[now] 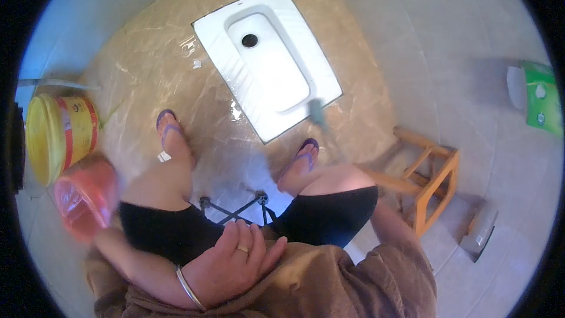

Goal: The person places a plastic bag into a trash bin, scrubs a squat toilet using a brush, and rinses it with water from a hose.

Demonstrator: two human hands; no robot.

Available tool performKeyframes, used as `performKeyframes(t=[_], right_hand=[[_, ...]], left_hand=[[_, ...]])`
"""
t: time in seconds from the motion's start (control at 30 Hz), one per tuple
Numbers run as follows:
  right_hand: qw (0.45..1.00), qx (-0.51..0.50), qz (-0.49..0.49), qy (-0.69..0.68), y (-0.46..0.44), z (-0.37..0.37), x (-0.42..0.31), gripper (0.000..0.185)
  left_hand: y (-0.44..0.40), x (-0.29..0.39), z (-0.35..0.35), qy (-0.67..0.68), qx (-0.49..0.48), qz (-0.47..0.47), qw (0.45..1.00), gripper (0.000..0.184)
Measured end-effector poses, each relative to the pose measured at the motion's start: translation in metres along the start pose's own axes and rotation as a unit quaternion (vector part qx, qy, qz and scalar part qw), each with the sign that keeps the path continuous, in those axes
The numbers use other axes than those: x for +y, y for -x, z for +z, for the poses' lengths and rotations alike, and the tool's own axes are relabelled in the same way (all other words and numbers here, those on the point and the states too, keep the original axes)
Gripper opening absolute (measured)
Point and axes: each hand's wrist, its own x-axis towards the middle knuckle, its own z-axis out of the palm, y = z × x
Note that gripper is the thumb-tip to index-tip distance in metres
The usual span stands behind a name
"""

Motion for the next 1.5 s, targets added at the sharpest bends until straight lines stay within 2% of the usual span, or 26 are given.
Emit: performKeyframes(t=[0.43,0.63,0.73,0.83,0.93,1.03,1.13,1.2,1.23,1.3,1.37,1.5], right_hand=[[1.000,0.000,0.002,-0.008,-0.009,0.021,0.010,0.050],[1.000,0.021,0.013,0.019,-0.049,-0.004,0.040,0.050],[0.998,0.048,0.019,0.034,-0.076,-0.020,0.055,0.050],[0.988,0.142,0.028,0.045,-0.109,-0.028,0.067,0.047],[0.991,0.122,0.046,-0.028,-0.118,-0.024,0.071,0.046],[0.993,0.058,0.088,0.055,-0.082,-0.022,0.085,0.045],[0.991,0.046,0.119,0.040,-0.062,-0.036,0.068,0.045],[0.989,0.077,0.081,0.093,-0.110,-0.020,0.097,0.047],[0.990,0.094,0.079,0.070,-0.136,-0.023,0.098,0.047],[0.983,0.163,0.023,0.076,-0.160,-0.064,0.041,0.046],[0.985,0.158,0.043,0.058,-0.185,-0.094,-0.006,0.048],[0.981,0.186,-0.005,0.046,-0.223,-0.090,-0.023,0.047]], left_hand=[[-0.002,0.000,0.001,0.015,-0.011,-0.002,1.000,0.038],[-0.001,-0.001,-0.001,-0.007,-0.010,-0.012,1.000,0.039],[-0.002,-0.005,-0.004,0.000,-0.016,-0.020,1.000,0.039],[-0.003,-0.003,0.003,-0.001,0.004,-0.025,1.000,0.039],[0.002,-0.005,0.003,0.001,-0.013,-0.039,0.999,0.039],[0.006,0.002,0.009,0.010,-0.017,-0.079,0.997,0.039],[0.006,0.001,0.005,0.029,-0.013,-0.102,0.994,0.038],[0.007,0.002,0.001,0.028,-0.012,-0.093,0.995,0.038],[0.007,0.004,0.001,0.016,-0.007,-0.084,0.996,0.038],[0.005,0.008,0.001,-0.007,0.003,-0.068,0.998,0.038],[0.003,0.012,0.002,-0.032,0.010,-0.057,0.998,0.038],[0.001,0.008,0.005,0.003,-0.008,-0.035,0.999,0.039]])
